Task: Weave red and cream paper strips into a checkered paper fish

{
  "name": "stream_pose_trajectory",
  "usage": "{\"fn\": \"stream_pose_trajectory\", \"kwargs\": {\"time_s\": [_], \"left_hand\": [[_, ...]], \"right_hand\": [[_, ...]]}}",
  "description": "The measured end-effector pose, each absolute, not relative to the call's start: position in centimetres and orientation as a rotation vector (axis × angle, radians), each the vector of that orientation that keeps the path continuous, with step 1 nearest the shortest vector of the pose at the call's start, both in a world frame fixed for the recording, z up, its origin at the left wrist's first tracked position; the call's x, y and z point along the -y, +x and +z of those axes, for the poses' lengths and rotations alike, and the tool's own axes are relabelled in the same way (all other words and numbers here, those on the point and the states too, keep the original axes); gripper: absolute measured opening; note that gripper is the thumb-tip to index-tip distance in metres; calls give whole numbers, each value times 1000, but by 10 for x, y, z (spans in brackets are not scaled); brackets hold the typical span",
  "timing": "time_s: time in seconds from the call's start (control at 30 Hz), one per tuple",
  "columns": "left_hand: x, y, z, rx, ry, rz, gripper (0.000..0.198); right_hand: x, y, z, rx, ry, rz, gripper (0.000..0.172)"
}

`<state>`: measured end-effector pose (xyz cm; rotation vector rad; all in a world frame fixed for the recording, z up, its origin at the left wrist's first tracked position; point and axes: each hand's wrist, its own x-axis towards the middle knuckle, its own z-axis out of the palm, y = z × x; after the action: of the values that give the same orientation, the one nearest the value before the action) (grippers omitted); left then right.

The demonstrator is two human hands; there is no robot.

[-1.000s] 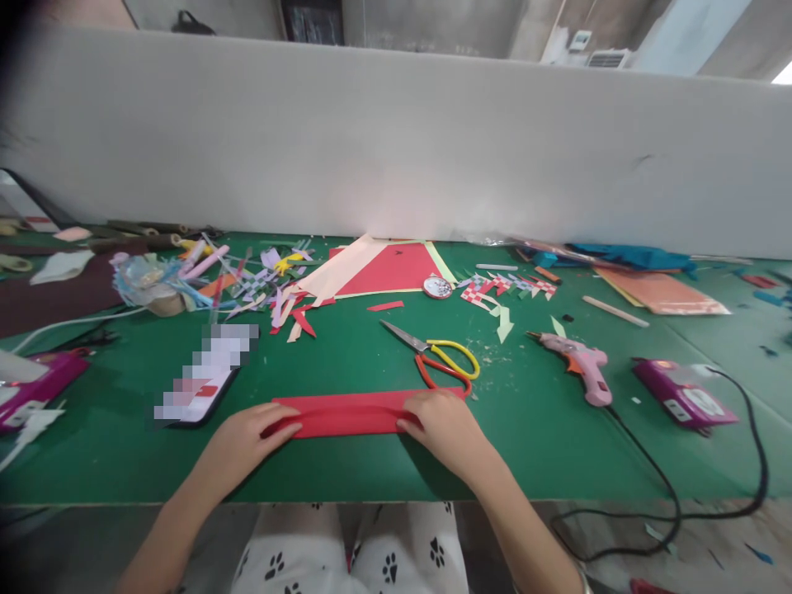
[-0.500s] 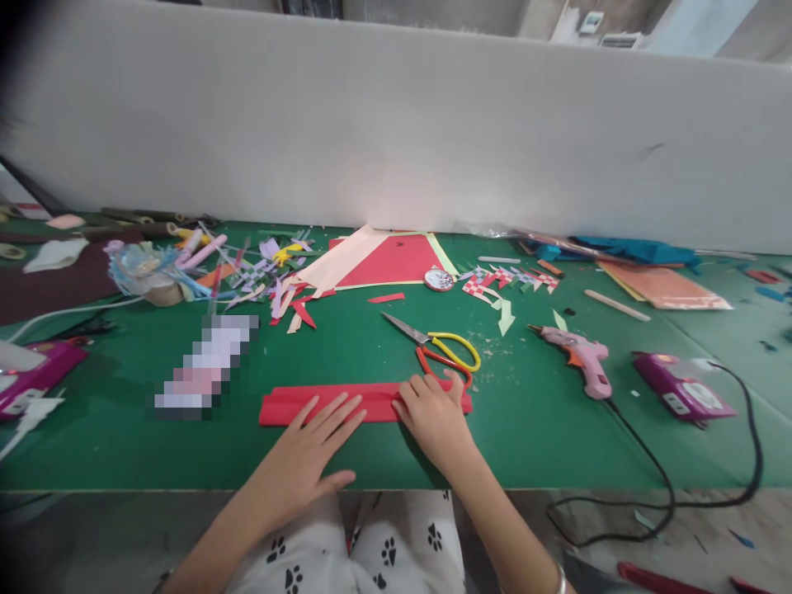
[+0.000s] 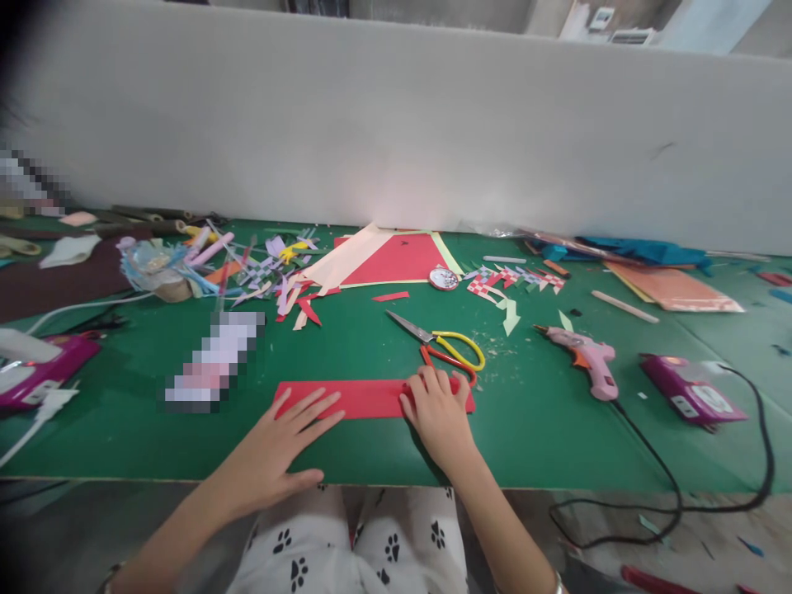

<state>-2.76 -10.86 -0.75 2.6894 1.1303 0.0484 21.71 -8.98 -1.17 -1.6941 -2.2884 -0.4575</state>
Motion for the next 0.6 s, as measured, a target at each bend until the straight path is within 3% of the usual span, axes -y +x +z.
{"fn": "stream_pose_trajectory", "kwargs": {"time_s": [0.23, 0.4, 0.5, 0.6], "left_hand": [[112, -66, -10, -1174, 2748, 60, 66], [113, -65, -15, -1168, 2785, 94, 69], [112, -66, -16, -1170, 2794, 110, 67], [112, -66, -14, -1160, 2795, 106, 67]], "right_hand": [[107, 192, -13, 2350, -1626, -353, 44], [134, 141, -11, 2713, -1201, 42, 66], [138, 139, -11, 2667, -1310, 175, 68], [140, 169, -16, 2559, -1480, 66, 62]]}}
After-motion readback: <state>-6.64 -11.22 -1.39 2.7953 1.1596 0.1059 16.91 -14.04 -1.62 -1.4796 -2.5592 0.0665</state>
